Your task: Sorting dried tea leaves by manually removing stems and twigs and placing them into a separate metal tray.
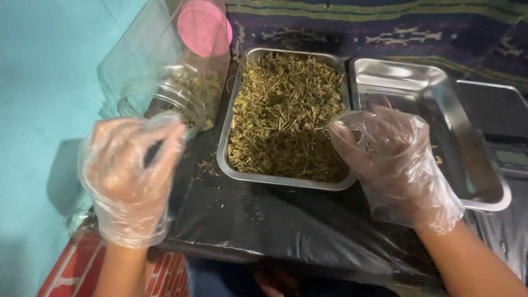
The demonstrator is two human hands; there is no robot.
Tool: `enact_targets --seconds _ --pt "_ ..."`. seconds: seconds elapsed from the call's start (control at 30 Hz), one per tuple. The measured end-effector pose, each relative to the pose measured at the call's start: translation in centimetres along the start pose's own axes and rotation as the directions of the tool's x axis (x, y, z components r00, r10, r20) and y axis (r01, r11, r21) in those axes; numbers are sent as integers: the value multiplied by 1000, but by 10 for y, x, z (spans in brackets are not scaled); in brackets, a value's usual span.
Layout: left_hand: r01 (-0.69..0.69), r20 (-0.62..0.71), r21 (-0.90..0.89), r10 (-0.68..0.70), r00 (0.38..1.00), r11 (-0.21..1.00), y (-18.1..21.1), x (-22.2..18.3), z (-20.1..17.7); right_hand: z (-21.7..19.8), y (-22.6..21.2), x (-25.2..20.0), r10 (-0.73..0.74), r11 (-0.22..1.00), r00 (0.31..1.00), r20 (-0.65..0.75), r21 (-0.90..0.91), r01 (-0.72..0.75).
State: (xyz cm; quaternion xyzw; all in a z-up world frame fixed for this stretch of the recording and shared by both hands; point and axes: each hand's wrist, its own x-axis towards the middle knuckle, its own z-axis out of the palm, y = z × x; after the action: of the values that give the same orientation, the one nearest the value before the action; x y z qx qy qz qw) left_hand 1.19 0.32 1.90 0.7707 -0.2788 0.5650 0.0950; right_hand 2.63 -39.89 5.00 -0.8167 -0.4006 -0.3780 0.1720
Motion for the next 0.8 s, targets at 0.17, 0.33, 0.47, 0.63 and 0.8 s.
enact_targets --seconds 0.17,0.33,0.47,0.63,0.8 --pt "276 226 140 -302 926 951 -10 -24 -7 5 13 -31 -181 857 969 171 -455 241" --pt "329 439 200 -385 812 923 -27 -41 27 2 13 -30 -219 635 945 241 -700 326" --pt "337 428 342 -464 775 877 10 9 0 -1 8 -26 -164 836 959 230 -484 259" --pt "366 289 255 -432 854 895 31 8 -29 -2 -10 7 61 998 996 59 -35 -59" --pt "377 424 170 -413 806 911 49 39 -36 -1 -5 -1 127 992 987 94 -13 -127"
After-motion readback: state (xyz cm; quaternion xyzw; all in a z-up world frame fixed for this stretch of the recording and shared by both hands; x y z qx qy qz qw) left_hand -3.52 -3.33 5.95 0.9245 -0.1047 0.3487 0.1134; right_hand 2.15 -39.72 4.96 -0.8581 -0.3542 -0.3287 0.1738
